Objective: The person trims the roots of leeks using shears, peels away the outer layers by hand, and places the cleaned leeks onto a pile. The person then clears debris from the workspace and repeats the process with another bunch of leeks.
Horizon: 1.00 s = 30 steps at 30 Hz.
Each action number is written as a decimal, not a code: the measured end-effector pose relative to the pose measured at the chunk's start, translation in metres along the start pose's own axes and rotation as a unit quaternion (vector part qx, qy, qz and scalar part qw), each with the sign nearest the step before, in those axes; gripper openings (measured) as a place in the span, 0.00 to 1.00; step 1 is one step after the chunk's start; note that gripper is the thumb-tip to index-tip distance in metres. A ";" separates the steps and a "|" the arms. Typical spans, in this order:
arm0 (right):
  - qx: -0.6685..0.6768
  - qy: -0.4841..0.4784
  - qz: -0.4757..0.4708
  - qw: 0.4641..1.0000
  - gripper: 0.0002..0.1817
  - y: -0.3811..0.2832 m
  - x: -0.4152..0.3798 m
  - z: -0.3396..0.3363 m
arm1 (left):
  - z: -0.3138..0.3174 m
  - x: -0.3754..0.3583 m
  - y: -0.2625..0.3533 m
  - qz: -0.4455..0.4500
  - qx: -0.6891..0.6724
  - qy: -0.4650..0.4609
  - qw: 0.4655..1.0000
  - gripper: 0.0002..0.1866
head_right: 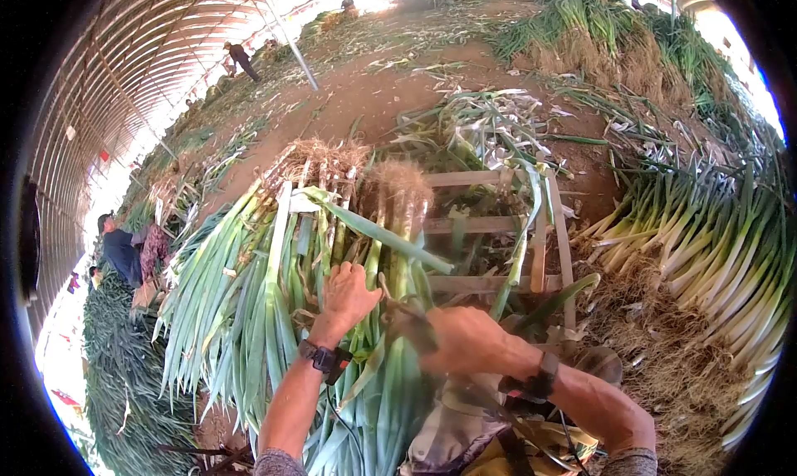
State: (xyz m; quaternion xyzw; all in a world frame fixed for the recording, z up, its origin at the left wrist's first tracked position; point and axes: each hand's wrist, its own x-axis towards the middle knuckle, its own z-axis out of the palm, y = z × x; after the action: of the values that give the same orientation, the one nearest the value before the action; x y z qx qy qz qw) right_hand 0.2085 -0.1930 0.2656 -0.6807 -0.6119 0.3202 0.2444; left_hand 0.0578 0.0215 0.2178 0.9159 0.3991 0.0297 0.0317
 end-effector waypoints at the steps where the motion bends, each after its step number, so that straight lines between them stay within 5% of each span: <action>1: 0.017 -0.004 -0.002 1.000 0.25 -0.006 -0.003 -0.003 | -0.005 -0.003 0.002 -0.002 -0.004 -0.006 1.000 0.25; 6: 0.056 -0.021 -0.012 0.998 0.25 -0.004 0.000 -0.003 | -0.013 -0.009 0.000 -0.037 -0.033 -0.092 0.994 0.32; 15: 0.018 0.007 0.032 0.999 0.26 0.006 0.031 0.007 | 0.039 0.014 -0.031 -0.048 -0.013 -0.046 0.998 0.39; 20: -0.019 0.047 0.005 0.999 0.31 0.020 0.062 0.011 | 0.020 0.011 -0.022 -0.045 -0.075 -0.050 0.995 0.31; 24: -0.068 0.047 -0.007 0.997 0.25 0.022 0.079 0.009 | 0.000 -0.015 -0.025 -0.059 -0.140 -0.078 0.985 0.22; 30: -0.065 0.028 0.026 0.997 0.24 0.024 0.095 0.007 | 0.007 -0.037 -0.035 -0.052 -0.167 -0.034 0.984 0.20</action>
State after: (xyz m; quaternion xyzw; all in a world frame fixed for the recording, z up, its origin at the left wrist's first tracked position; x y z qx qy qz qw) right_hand 0.2234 -0.1020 0.2305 -0.7195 -0.6065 0.2667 0.2080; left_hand 0.0078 0.0182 0.2067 0.8763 0.4339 0.0633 0.1995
